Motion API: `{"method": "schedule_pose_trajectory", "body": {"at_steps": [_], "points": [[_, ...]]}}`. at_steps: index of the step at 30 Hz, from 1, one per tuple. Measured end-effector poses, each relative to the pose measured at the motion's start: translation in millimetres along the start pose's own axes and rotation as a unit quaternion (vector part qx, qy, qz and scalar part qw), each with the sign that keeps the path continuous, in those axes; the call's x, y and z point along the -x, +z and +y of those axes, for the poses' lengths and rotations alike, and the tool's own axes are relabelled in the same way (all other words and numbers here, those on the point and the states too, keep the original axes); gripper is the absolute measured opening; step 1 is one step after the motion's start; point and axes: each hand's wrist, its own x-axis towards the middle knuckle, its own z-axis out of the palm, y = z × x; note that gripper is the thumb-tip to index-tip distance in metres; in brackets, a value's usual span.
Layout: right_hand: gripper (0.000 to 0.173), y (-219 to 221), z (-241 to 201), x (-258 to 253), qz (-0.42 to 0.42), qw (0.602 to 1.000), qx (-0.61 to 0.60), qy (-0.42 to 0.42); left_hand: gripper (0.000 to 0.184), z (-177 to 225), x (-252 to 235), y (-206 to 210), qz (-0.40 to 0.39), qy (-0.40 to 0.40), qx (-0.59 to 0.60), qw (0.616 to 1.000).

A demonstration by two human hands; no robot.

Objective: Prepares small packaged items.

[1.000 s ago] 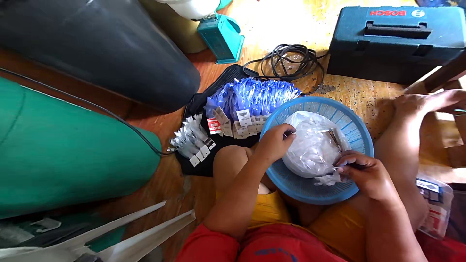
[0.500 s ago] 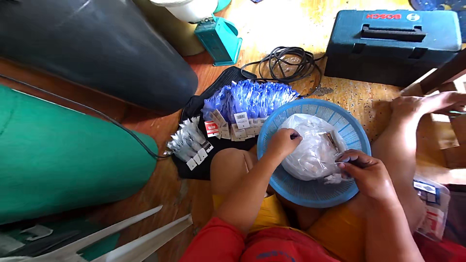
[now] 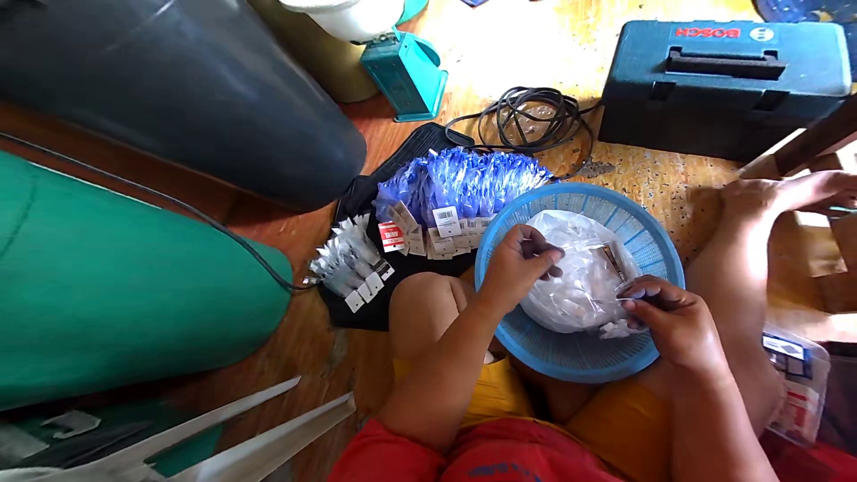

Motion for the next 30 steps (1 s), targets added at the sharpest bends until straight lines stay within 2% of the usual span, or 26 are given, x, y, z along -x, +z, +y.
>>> {"method": "schedule_pose_trajectory", "body": {"at_steps": [2, 5, 7, 12, 15, 18, 30], "points": [[0.010, 3, 1, 0, 0.006, 1.000, -0.011, -0.024, 0.034, 4, 9, 8, -0.084, -0.046, -0.070, 0.993], [0.010, 11, 0, 1, -0.003, 0.999, -0.029, -0.042, 0.031, 8, 17, 19, -0.228, -0.080, -0.202, 0.949], [0.009, 15, -1, 1, -0.031, 0.998, -0.032, -0.042, 0.028, 6, 18, 26, -0.256, -0.075, -0.227, 0.937], [0.009, 20, -3, 3, -0.081, 0.997, 0.007, -0.018, 0.021, 5, 18, 33, -0.197, -0.029, -0.230, 0.952], [0.009, 18, -5, 3, -0.078, 0.997, 0.014, -0.003, 0.026, 4, 18, 33, -0.179, -0.010, -0.213, 0.961], [0.009, 17, -5, 3, -0.075, 0.997, 0.024, 0.015, 0.034, 4, 17, 33, -0.181, -0.025, -0.217, 0.959], [0.009, 21, -6, 1, -0.079, 0.993, 0.057, 0.074, 0.028, -6, 21, 31, -0.114, 0.053, -0.106, 0.986]]}}
